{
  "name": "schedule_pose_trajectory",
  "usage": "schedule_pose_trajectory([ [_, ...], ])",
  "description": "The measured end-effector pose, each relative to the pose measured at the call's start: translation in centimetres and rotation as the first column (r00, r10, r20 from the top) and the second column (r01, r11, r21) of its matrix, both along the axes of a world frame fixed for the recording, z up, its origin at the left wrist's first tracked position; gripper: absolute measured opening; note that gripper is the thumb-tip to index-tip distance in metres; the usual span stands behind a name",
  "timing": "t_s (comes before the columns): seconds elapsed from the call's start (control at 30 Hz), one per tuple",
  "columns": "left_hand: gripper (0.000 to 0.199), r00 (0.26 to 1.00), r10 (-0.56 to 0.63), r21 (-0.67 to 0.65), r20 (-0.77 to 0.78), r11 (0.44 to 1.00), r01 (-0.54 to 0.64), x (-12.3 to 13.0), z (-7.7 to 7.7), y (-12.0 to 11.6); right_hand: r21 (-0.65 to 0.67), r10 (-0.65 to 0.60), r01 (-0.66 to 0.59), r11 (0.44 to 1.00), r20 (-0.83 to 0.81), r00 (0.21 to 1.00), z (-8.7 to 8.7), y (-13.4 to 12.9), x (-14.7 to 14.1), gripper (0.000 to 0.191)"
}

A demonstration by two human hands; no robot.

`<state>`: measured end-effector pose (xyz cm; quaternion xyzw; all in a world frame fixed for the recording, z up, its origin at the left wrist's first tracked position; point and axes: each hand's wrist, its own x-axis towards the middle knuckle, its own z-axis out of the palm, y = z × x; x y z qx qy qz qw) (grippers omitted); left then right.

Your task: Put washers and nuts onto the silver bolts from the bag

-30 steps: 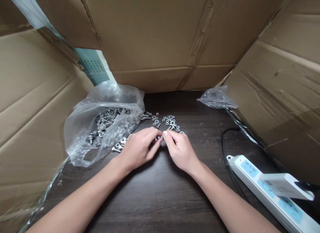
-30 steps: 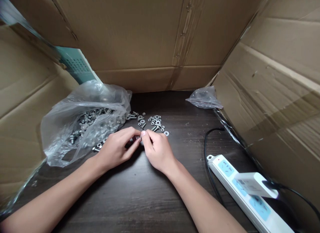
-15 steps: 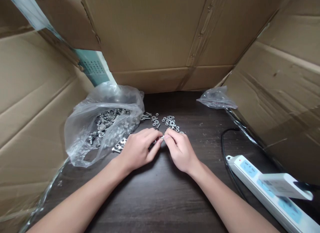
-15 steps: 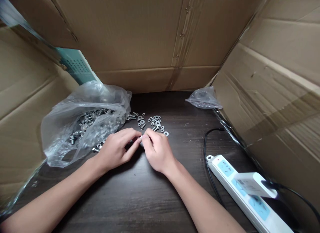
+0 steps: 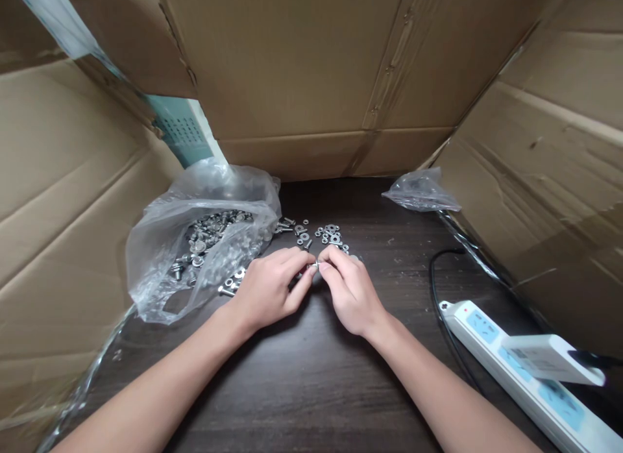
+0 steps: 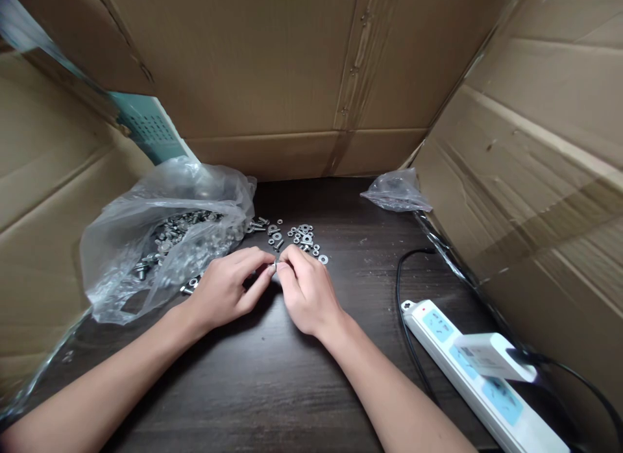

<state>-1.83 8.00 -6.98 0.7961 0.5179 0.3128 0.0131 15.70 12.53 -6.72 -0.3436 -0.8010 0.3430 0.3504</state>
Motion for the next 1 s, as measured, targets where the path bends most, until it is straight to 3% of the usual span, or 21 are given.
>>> schedule_pose_trajectory([
  [0.37,0.018,0.999,-0.029,-0.025,0.045,0.999,0.030,-0.01,-0.12,-0.02,-0.085,-0.011,0.011,0.996,-0.002,1.000,-0.36,0.08,-0.44,0.039],
  [0.7,0.016,0.999,-0.014,-0.029,0.031,0.999,0.015,-0.04,-0.24,0.20,-0.056,0.006,-0.006,0.998,-0.010,1.000,-0.16,0.07,-0.24,0.028],
  [1.0,0.018,0.998,-0.036,-0.041,0.044,0.998,0.038,-0.08,-0.49,0.09,-0.184,-0.020,0.016,0.983,-0.021,1.000,-0.57,0.14,-0.70,0.044],
])
